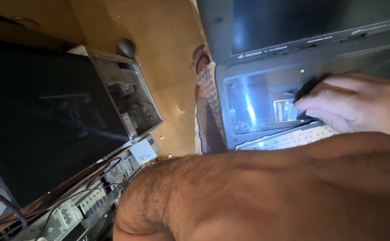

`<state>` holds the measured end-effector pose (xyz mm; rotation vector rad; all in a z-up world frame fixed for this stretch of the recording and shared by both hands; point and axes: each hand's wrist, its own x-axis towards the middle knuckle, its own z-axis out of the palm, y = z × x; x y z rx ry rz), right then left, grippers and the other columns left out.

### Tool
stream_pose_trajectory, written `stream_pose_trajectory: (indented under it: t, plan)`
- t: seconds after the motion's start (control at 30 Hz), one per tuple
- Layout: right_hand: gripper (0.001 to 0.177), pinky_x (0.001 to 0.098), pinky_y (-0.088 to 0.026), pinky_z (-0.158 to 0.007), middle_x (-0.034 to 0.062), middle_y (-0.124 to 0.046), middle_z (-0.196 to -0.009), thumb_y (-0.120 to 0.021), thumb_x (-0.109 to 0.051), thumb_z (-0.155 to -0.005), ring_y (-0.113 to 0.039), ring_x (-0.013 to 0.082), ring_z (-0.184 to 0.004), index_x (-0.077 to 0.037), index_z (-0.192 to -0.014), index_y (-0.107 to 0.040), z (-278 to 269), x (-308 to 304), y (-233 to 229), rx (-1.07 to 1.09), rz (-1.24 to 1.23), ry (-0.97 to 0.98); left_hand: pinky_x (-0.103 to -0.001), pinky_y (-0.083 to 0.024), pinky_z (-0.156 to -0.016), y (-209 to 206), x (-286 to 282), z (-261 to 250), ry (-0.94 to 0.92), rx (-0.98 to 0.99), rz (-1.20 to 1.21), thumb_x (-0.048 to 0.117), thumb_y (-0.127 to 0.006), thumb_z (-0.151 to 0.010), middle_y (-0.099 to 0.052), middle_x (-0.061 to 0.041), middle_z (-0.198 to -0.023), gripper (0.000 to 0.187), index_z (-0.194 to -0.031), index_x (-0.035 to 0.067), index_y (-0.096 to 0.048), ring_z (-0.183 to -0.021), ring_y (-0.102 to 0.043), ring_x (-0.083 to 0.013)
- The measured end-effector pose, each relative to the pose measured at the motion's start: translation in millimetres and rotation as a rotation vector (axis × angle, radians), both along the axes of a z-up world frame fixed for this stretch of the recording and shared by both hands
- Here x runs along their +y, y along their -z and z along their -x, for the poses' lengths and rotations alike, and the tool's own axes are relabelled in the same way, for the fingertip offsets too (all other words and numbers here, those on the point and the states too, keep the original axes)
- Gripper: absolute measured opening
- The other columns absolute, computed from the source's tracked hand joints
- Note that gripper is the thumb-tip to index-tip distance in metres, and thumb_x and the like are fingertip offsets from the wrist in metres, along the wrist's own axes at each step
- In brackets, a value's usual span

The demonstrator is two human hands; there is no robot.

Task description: Connecting a keyboard ribbon cable to a portable electronic device and plugging in the power adapter to test it.

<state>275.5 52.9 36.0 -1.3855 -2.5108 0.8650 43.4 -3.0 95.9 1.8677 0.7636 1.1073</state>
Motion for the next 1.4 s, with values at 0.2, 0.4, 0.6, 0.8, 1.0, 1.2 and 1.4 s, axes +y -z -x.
stream_pose_trajectory:
  t: [0.2, 0.4, 0.6, 0.8, 1.0, 1.2, 1.4]
  plan:
    - [0.024, 0.0338, -0.054, -0.079, -0.0076, -0.071, -0.112, -0.066, -0.027, -0.09, -0.068, 0.0187, -0.1, -0.027, -0.113, -0.073, -7.2, -2.4, 10.2, -0.078, -0.039, -0.053, -0.044, -0.06, -0.098, 1.2, 6.2, 4.1, 0.082, -0.004, -0.012, 0.026, -0.032, -0.115, -0.069, -0.012, -0.114, 0.04, -0.108, 0.006, -0.065, -0.104, -0.076, -0.0289]
    - [0.027, 0.0371, -0.056, -0.08, -0.0102, -0.07, -0.121, -0.061, -0.03, -0.091, -0.068, 0.0209, -0.107, -0.032, -0.116, -0.071, -15.7, -0.6, 18.4, -0.165, -0.078, -0.094, -0.045, -0.059, -0.097, 2.9, 35.6, 26.2, 0.178, -0.017, -0.026, 0.025, -0.029, -0.115, -0.068, -0.013, -0.115, 0.042, -0.11, 0.005, -0.066, -0.104, -0.075, -0.03]
    - [0.035, 0.0371, -0.058, -0.078, -0.0153, -0.067, -0.127, -0.059, -0.025, -0.088, -0.065, 0.0184, -0.116, -0.036, -0.121, -0.066, -25.8, 2.7, 20.9, -0.265, -0.151, -0.131, -0.05, -0.043, -0.09, 50.0, 47.5, 36.5, 0.082, 0.395, -0.206, 0.021, -0.065, -0.1, -0.059, -0.015, -0.119, 0.02, -0.092, 0.003, -0.064, -0.102, -0.059, -0.0359]
    - [0.055, 0.0398, -0.06, -0.069, -0.0149, -0.065, -0.125, -0.065, -0.014, -0.073, -0.064, 0.0185, -0.111, -0.034, -0.124, -0.063, -28.8, 7.7, 23.2, -0.318, -0.112, -0.212, -0.047, -0.042, -0.097, 70.0, 41.7, 31.1, 0.015, 0.661, -0.28, 0.051, -0.082, -0.082, -0.06, -0.01, -0.135, 0.037, -0.099, 0.02, -0.069, -0.117, -0.057, -0.029]
    - [0.054, 0.0398, -0.06, -0.067, -0.0148, -0.064, -0.125, -0.065, -0.021, -0.072, -0.063, 0.0161, -0.11, -0.038, -0.123, -0.063, -27.8, 9.2, 22.9, -0.31, -0.102, -0.2, -0.045, -0.039, -0.088, 73.9, 49.3, 25.4, 0.037, 0.65, -0.301, 0.056, -0.074, -0.084, -0.059, -0.014, -0.137, 0.045, -0.104, 0.016, -0.069, -0.113, -0.057, -0.029]
    - [0.046, 0.0424, -0.062, -0.061, -0.0117, -0.064, -0.12, -0.065, -0.026, -0.076, -0.064, 0.0168, -0.108, -0.038, -0.121, -0.064, -28.2, 10.2, 24.5, -0.316, -0.134, -0.205, -0.043, -0.038, -0.089, 73.9, 51.4, 22.5, 0.023, 0.658, -0.354, 0.05, -0.048, -0.103, -0.061, -0.015, -0.136, 0.041, -0.111, 0.014, -0.067, -0.113, -0.059, -0.0295]
    - [0.043, 0.0409, -0.061, -0.058, -0.0153, -0.064, -0.119, -0.063, -0.023, -0.079, -0.064, 0.0145, -0.106, -0.038, -0.12, -0.064, -26.5, 12.1, 22.6, -0.3, -0.111, -0.191, -0.044, -0.038, -0.089, 74.5, 52.3, 22.8, 0.04, 0.67, -0.348, 0.051, -0.049, -0.101, -0.061, -0.015, -0.138, 0.044, -0.114, 0.012, -0.066, -0.112, -0.059, -0.0297]
